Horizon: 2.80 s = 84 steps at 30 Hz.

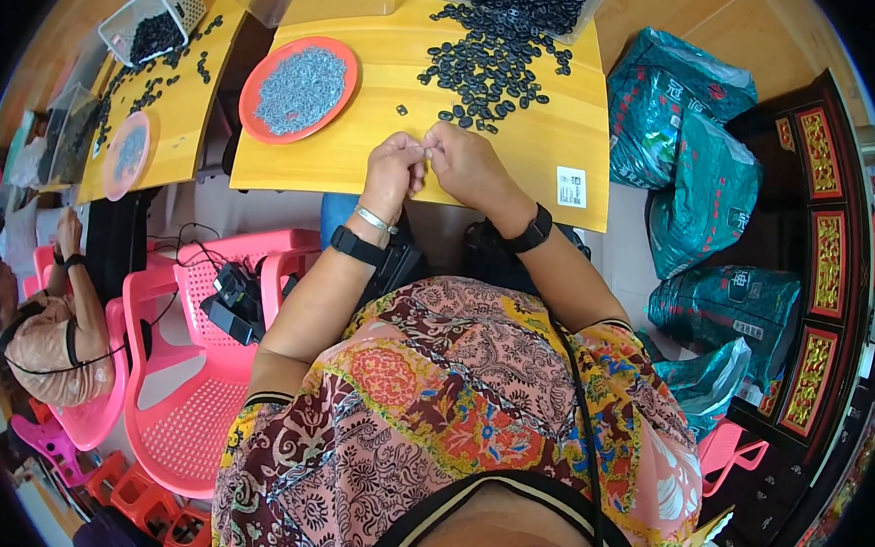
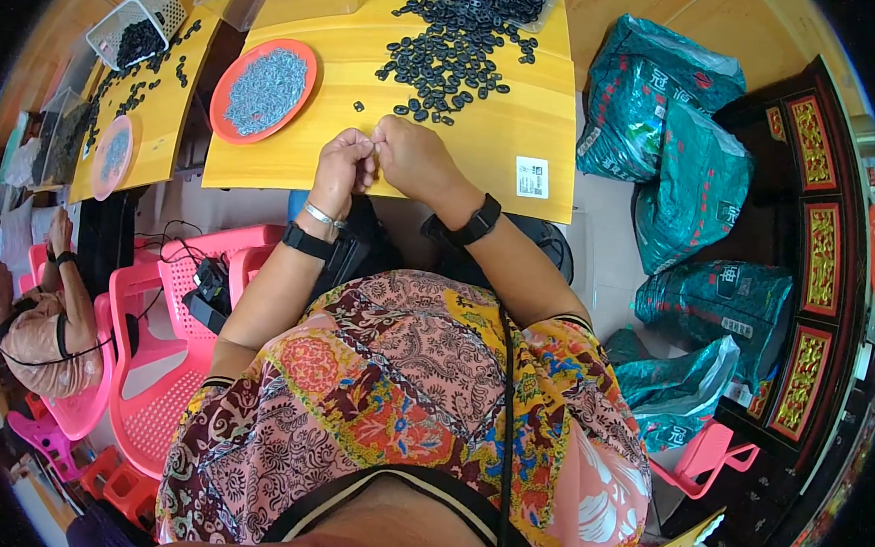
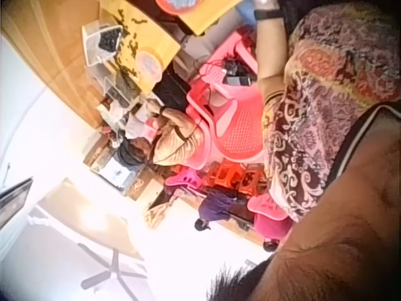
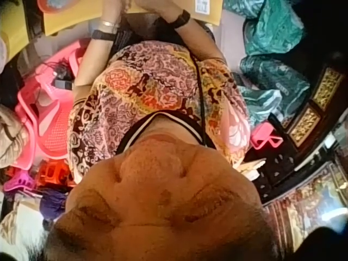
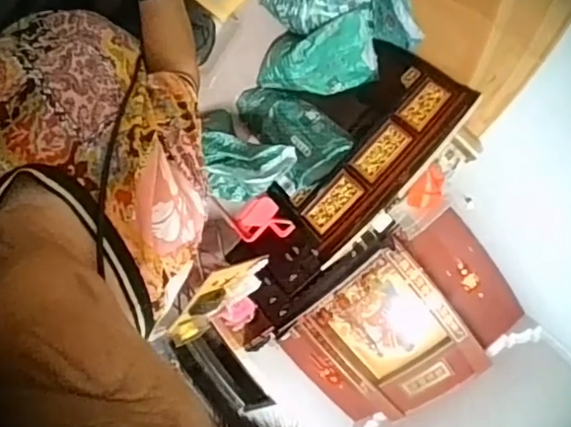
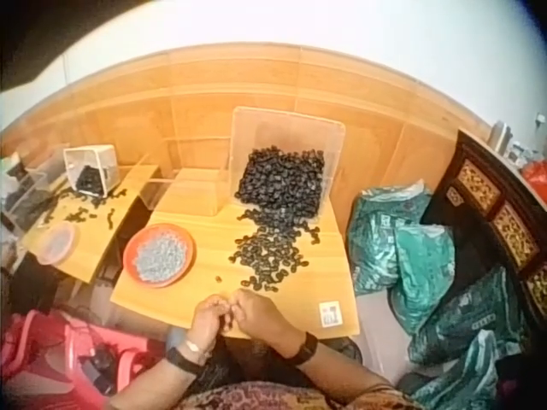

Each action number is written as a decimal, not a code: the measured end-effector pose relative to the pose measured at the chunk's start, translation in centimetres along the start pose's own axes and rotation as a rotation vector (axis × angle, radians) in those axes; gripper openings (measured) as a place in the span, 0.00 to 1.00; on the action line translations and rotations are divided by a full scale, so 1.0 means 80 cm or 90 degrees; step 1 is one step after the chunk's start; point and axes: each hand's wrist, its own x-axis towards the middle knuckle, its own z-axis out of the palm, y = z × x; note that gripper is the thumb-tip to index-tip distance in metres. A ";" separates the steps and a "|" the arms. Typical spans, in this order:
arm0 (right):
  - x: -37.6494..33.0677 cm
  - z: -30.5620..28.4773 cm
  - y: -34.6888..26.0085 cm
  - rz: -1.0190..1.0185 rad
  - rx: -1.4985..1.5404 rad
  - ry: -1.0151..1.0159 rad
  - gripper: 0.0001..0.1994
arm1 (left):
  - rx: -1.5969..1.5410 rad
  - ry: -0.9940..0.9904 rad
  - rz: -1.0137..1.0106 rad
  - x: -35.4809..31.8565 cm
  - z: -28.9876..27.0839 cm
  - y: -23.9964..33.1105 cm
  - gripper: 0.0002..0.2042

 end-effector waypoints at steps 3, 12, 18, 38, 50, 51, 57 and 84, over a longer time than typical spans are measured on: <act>0.005 -0.003 -0.002 0.002 -0.007 -0.011 0.05 | -0.028 0.001 -0.018 -0.002 -0.002 0.003 0.08; 0.088 -0.048 0.032 0.068 -0.311 -0.043 0.08 | 0.012 0.046 0.008 -0.011 -0.041 0.006 0.08; 0.101 -0.031 0.017 -0.019 -0.292 -0.037 0.10 | -0.045 0.020 -0.006 -0.012 -0.048 0.004 0.07; 0.096 0.025 0.011 -0.129 -0.390 -0.098 0.07 | -0.011 -0.014 -0.030 -0.006 -0.045 0.005 0.08; 0.015 0.006 -0.004 0.100 0.394 -0.159 0.06 | 0.028 -0.111 0.002 -0.037 -0.028 0.004 0.07; 0.013 0.006 -0.003 0.116 0.454 -0.167 0.06 | 0.029 -0.112 0.000 -0.038 -0.026 0.008 0.07; 0.011 0.004 -0.009 0.099 0.442 -0.144 0.07 | 0.039 -0.100 -0.001 -0.040 -0.035 0.014 0.07; -0.016 0.008 -0.031 0.079 0.278 -0.051 0.07 | 0.011 -0.229 0.019 -0.048 -0.053 0.007 0.09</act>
